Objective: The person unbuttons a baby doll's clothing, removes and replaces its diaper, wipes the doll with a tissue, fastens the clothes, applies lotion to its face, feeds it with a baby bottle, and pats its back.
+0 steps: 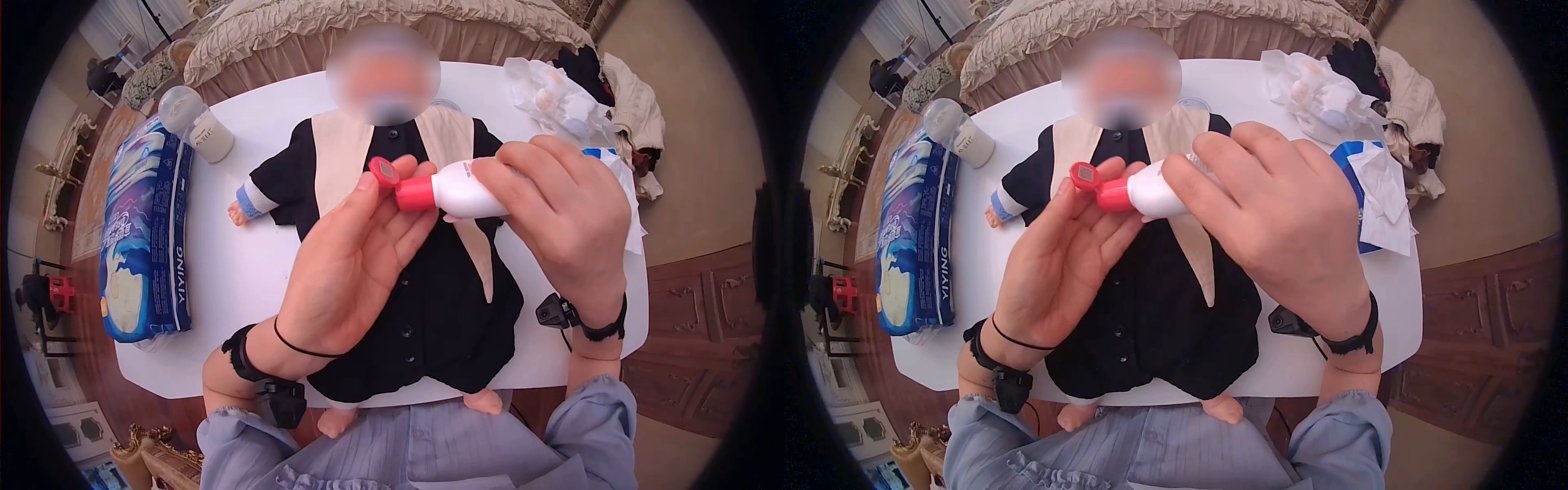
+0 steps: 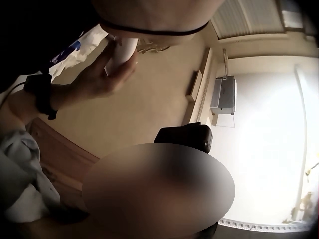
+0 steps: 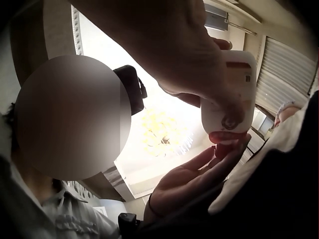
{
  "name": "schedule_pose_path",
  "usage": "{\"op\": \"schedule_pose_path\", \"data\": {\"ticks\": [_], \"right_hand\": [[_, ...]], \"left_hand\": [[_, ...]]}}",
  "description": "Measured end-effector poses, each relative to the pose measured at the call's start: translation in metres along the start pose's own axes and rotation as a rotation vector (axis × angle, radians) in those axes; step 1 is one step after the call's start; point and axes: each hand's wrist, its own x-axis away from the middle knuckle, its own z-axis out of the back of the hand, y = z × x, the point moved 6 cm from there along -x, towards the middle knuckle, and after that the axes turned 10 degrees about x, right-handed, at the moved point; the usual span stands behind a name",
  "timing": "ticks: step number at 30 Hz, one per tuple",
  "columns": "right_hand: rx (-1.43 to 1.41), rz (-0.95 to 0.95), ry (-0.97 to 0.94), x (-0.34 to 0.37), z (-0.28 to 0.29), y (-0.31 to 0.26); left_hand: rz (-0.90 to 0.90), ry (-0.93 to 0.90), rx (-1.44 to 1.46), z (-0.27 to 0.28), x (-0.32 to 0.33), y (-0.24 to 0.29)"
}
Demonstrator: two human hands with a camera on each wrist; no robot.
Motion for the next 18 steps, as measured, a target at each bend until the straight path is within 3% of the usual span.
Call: {"op": "schedule_pose_path", "data": {"ticks": [1, 3, 4, 5, 6, 7, 9, 11, 13, 16, 17, 18], "right_hand": [[0.0, -0.001, 0.0, 0.0, -0.001, 0.0], [-0.544, -0.201, -0.186, 0.002, -0.015, 0.009], [-0.543, -0.201, -0.183, 0.003, -0.016, 0.005], [-0.778, -0.283, -0.25, 0.006, -0.024, -0.001], [-1.014, -0.366, -0.319, 0.009, -0.031, -0.008], [-1.013, -0.37, -0.317, 0.008, -0.03, -0.012], [-1.373, -0.502, -0.434, 0.011, -0.037, -0.022], [-1.391, -0.507, -0.464, 0.011, -0.036, -0.025], [-1.524, -0.627, -0.564, 0.016, -0.044, -0.029], [-1.471, -0.61, -0.477, 0.018, -0.051, -0.03], [-1.49, -0.631, -0.452, 0.019, -0.051, -0.029], [-1.482, -0.642, -0.448, 0.019, -0.051, -0.029]], "left_hand": [[0.001, 0.0, -0.001, 0.0, -0.001, 0.002], [-0.099, -0.063, -0.101, -0.007, -0.003, 0.014], [-0.142, -0.109, -0.16, -0.014, -0.002, 0.02], [-0.143, -0.112, -0.164, -0.012, -0.003, 0.024], [-0.214, -0.193, -0.36, -0.014, -0.002, 0.03], [-0.283, -0.276, -0.555, -0.019, -0.001, 0.033], [-0.33, -0.298, -0.561, -0.022, 0.001, 0.035], [-0.462, -0.269, -0.655, -0.02, 0.002, 0.042], [-0.534, -0.284, -0.724, -0.018, 0.001, 0.044], [-0.761, -0.29, -0.931, -0.024, 0.004, 0.049], [-0.754, -0.299, -0.928, -0.023, 0.003, 0.048], [-0.869, -0.335, -1.119, -0.027, 0.006, 0.049]]}}
